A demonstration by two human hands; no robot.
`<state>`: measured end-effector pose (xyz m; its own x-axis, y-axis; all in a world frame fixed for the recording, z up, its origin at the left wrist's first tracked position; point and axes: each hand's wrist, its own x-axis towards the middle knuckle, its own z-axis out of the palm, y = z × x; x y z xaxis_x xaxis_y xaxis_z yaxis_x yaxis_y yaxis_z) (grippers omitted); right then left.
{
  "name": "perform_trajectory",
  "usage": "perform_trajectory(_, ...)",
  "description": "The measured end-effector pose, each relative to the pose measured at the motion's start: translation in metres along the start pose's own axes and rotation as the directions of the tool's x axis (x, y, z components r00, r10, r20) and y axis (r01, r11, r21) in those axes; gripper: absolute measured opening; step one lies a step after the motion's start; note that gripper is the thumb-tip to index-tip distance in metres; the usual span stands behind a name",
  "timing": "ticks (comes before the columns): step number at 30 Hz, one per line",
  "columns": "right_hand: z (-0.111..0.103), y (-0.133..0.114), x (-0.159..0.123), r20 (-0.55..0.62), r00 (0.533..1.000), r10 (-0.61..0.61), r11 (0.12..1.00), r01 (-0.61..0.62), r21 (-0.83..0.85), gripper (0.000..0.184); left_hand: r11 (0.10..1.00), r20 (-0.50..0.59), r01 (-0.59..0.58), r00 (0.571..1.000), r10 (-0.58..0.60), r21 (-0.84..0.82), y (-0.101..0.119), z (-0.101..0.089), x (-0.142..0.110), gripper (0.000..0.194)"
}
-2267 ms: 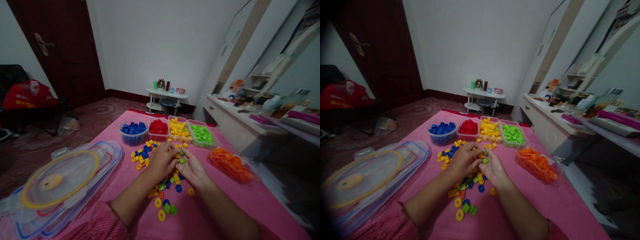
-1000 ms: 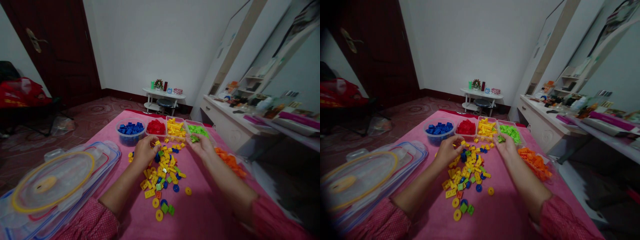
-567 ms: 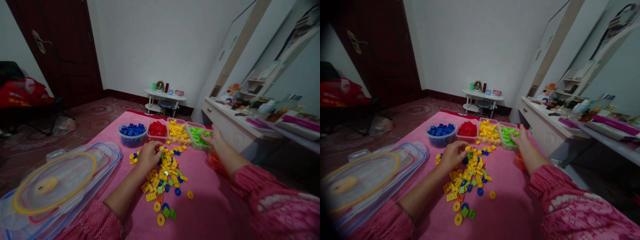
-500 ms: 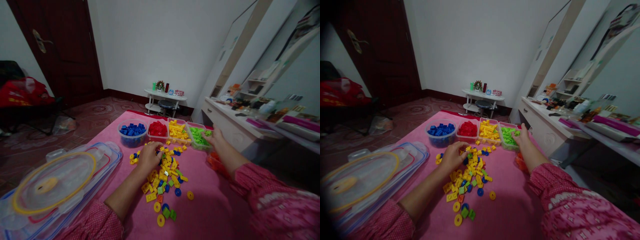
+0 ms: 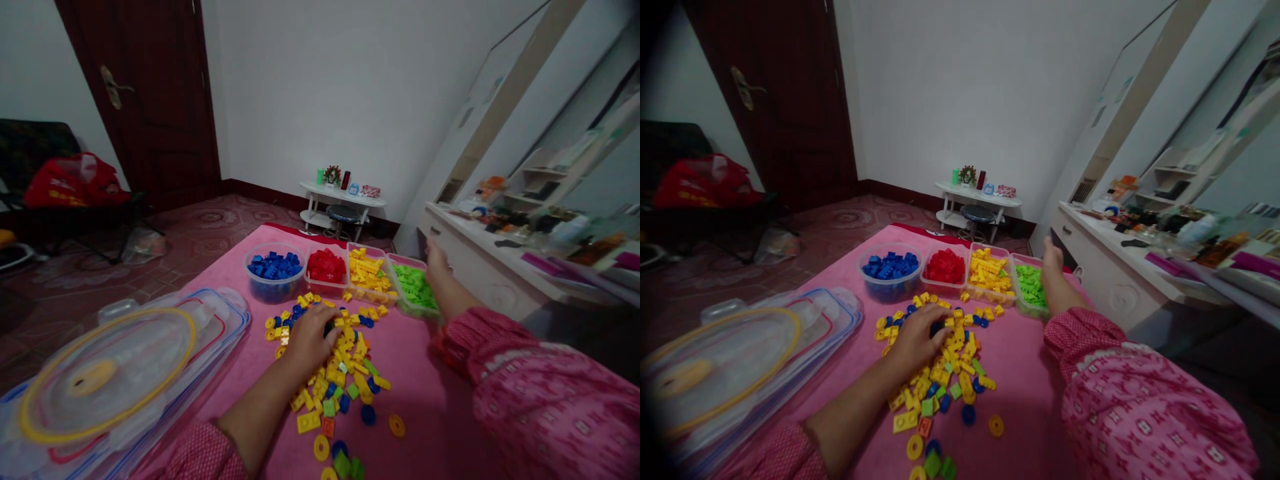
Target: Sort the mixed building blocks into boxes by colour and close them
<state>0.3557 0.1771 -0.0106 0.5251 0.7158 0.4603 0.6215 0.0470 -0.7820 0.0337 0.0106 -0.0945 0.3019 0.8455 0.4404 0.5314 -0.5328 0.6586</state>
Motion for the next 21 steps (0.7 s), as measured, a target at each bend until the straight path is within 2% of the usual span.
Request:
perform_trajectory(3,0.016,-0.001,-0.013,0.151,0.987,-0.059,0.968,0.094,-0.232,0.029,1.000,0.009,0.004,1.000,-0.004,-0.002,0.000,0.000,0.000,0.022)
perform_trajectory(7,0.035,-0.005,-0.035,0.353,0.931,-0.094,0.837,0.266,-0.478,0.012,1.000,0.015,0.016,1.000,-0.016,0.006,0.000,0.001,0.000,0.023)
perform_trajectory(11,0.048,-0.010,-0.047,0.424,0.902,-0.078,0.692,0.355,-0.629,0.013,1.000,0.009,0.010,1.000,-0.010,0.005,0.000,0.001,-0.001,0.024)
perform_trajectory(15,0.054,-0.013,-0.050,0.459,0.888,-0.041,0.586,0.393,-0.708,0.015,1.000,0.006,0.007,1.000,-0.007,0.007,-0.001,0.001,-0.002,0.024)
perform_trajectory(18,0.054,-0.014,-0.050,0.478,0.878,-0.014,0.544,0.407,-0.734,0.021,1.000,0.009,0.014,1.000,-0.014,0.013,0.000,0.001,-0.002,0.026)
perform_trajectory(21,0.047,-0.017,-0.047,0.511,0.859,0.019,0.540,0.421,-0.729,0.026,1.000,0.012,0.017,1.000,-0.017,0.018,0.000,0.000,-0.002,0.026)
